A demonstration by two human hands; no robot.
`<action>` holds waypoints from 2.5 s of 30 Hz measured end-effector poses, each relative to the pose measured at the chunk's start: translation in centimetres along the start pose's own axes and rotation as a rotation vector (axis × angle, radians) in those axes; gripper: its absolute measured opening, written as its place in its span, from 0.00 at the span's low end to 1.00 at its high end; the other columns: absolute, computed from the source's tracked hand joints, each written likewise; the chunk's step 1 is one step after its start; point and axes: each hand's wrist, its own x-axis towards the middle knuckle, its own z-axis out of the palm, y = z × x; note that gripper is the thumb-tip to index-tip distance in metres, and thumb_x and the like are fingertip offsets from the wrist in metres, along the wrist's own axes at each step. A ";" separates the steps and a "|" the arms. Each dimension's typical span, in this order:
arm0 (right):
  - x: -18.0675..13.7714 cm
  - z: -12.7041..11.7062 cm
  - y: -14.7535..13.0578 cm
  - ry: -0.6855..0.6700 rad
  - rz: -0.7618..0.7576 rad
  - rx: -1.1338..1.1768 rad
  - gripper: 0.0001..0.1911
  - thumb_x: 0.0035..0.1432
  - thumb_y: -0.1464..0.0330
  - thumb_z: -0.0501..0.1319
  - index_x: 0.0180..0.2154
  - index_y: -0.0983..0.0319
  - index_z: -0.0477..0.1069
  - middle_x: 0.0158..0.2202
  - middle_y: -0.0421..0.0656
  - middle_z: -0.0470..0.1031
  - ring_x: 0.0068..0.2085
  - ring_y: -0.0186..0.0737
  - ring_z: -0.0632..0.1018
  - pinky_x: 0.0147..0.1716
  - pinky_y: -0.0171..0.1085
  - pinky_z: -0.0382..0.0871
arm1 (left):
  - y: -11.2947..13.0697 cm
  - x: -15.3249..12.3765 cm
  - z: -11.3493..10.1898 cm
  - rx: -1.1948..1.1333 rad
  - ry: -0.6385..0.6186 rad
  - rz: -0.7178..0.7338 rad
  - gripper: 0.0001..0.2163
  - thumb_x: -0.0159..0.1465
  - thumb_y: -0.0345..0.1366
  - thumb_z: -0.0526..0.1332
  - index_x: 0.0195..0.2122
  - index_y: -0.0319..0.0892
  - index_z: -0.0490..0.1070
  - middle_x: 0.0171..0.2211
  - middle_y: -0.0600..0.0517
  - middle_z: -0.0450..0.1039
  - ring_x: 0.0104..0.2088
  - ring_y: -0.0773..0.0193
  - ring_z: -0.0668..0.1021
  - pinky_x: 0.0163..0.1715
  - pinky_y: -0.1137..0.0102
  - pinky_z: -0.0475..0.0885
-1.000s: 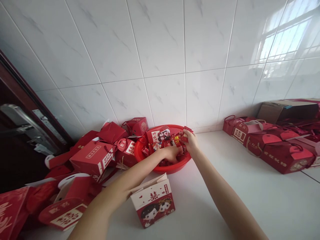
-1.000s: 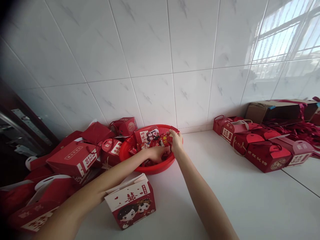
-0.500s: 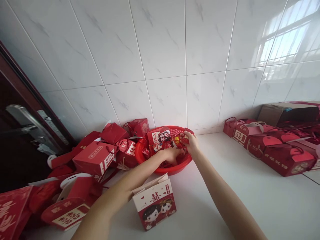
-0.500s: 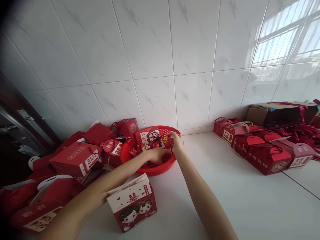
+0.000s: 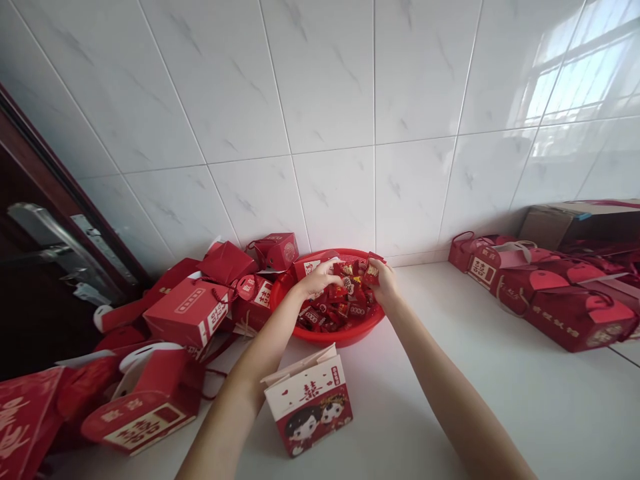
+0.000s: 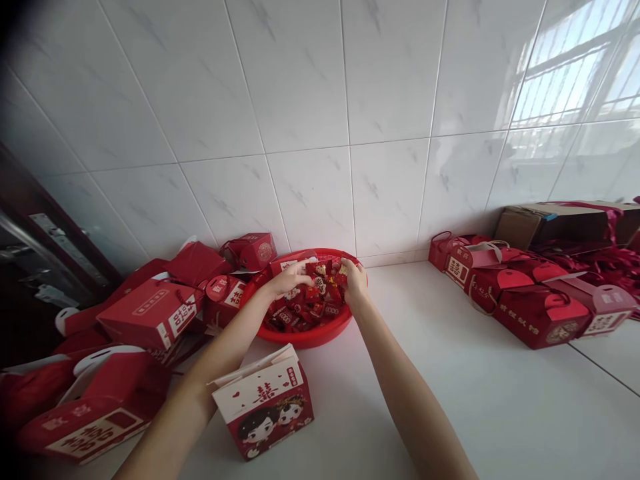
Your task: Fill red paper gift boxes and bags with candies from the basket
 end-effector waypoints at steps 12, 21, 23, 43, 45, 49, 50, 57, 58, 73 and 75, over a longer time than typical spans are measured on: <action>0.2 -0.1 0.4 -0.063 0.044 -0.045 0.06 0.50 0.71 0.66 0.25 0.60 0.69 0.23 0.38 0.76 0.23 0.35 0.76 0.18 0.31 0.71 | 1.0 -0.2 0.2 -0.224 0.126 0.002 0.23 0.50 0.27 0.60 0.50 0.42 0.72 0.38 0.51 0.76 0.36 0.63 0.78 0.41 0.68 0.73; -0.2 0.1 0.1 -0.105 0.055 -0.050 0.06 0.52 0.71 0.65 0.25 0.61 0.69 0.22 0.39 0.74 0.22 0.35 0.75 0.17 0.32 0.71 | 1.9 -0.7 0.6 -0.312 0.170 0.011 0.18 0.50 0.26 0.62 0.44 0.41 0.72 0.39 0.51 0.75 0.34 0.66 0.79 0.40 0.69 0.75; -0.3 0.1 0.0 -0.092 0.052 -0.039 0.06 0.52 0.72 0.65 0.24 0.61 0.69 0.22 0.39 0.74 0.22 0.35 0.75 0.18 0.32 0.72 | 2.1 -0.8 0.7 -0.338 0.192 0.003 0.18 0.50 0.26 0.62 0.44 0.41 0.71 0.39 0.52 0.75 0.32 0.68 0.78 0.40 0.69 0.75; -0.5 0.0 -0.2 -0.206 0.178 -0.095 0.08 0.59 0.73 0.61 0.26 0.63 0.73 0.22 0.39 0.76 0.21 0.33 0.74 0.19 0.31 0.71 | 0.9 0.0 1.0 -0.174 0.258 0.328 0.17 0.51 0.44 0.69 0.38 0.40 0.77 0.40 0.47 0.79 0.40 0.59 0.79 0.43 0.65 0.74; -0.7 0.0 -0.3 -0.253 0.205 -0.095 0.09 0.60 0.73 0.60 0.28 0.63 0.73 0.24 0.41 0.77 0.23 0.35 0.76 0.21 0.33 0.74 | 0.8 0.1 1.1 -0.151 0.247 0.333 0.16 0.52 0.45 0.69 0.37 0.40 0.78 0.39 0.47 0.80 0.39 0.58 0.79 0.43 0.63 0.75; -1.0 0.1 -0.6 -0.314 0.217 -0.081 0.07 0.61 0.72 0.60 0.32 0.63 0.75 0.28 0.42 0.79 0.30 0.38 0.80 0.30 0.37 0.79 | 0.5 0.2 1.1 -0.115 0.242 0.330 0.18 0.49 0.44 0.71 0.37 0.39 0.78 0.40 0.46 0.80 0.42 0.56 0.79 0.45 0.61 0.74; -1.1 0.1 -0.7 -0.321 0.222 -0.083 0.06 0.61 0.72 0.60 0.33 0.63 0.75 0.29 0.42 0.79 0.31 0.39 0.80 0.31 0.37 0.80 | 0.4 0.3 1.1 -0.110 0.233 0.331 0.18 0.49 0.44 0.72 0.37 0.39 0.78 0.40 0.45 0.80 0.43 0.55 0.79 0.46 0.60 0.74; -1.6 0.2 -1.1 -0.345 0.253 -0.119 0.06 0.62 0.69 0.60 0.37 0.60 0.76 0.33 0.42 0.80 0.37 0.40 0.80 0.36 0.40 0.81 | 0.1 0.4 0.9 -0.095 0.200 0.340 0.19 0.53 0.38 0.70 0.45 0.40 0.75 0.51 0.43 0.76 0.56 0.50 0.74 0.54 0.58 0.70; -1.6 0.2 -1.1 -0.352 0.263 -0.114 0.07 0.63 0.69 0.59 0.36 0.61 0.76 0.32 0.42 0.80 0.37 0.40 0.80 0.37 0.41 0.81 | 0.1 0.4 1.0 -0.093 0.197 0.336 0.20 0.53 0.38 0.70 0.47 0.40 0.75 0.53 0.42 0.75 0.57 0.50 0.73 0.54 0.58 0.70; -0.6 0.2 -0.5 -0.136 0.139 -0.099 0.12 0.66 0.66 0.55 0.31 0.60 0.71 0.25 0.39 0.79 0.24 0.37 0.80 0.23 0.35 0.77 | -0.7 0.3 0.0 0.399 0.173 -0.047 0.09 0.56 0.36 0.60 0.26 0.40 0.78 0.26 0.50 0.79 0.29 0.60 0.80 0.33 0.70 0.72; -0.6 0.2 -0.5 -0.120 0.139 -0.089 0.11 0.66 0.66 0.55 0.31 0.60 0.70 0.23 0.39 0.78 0.23 0.37 0.79 0.21 0.34 0.75 | -1.2 0.1 0.2 0.442 0.067 -0.081 0.04 0.50 0.35 0.65 0.22 0.42 0.77 0.22 0.53 0.77 0.27 0.61 0.78 0.30 0.71 0.70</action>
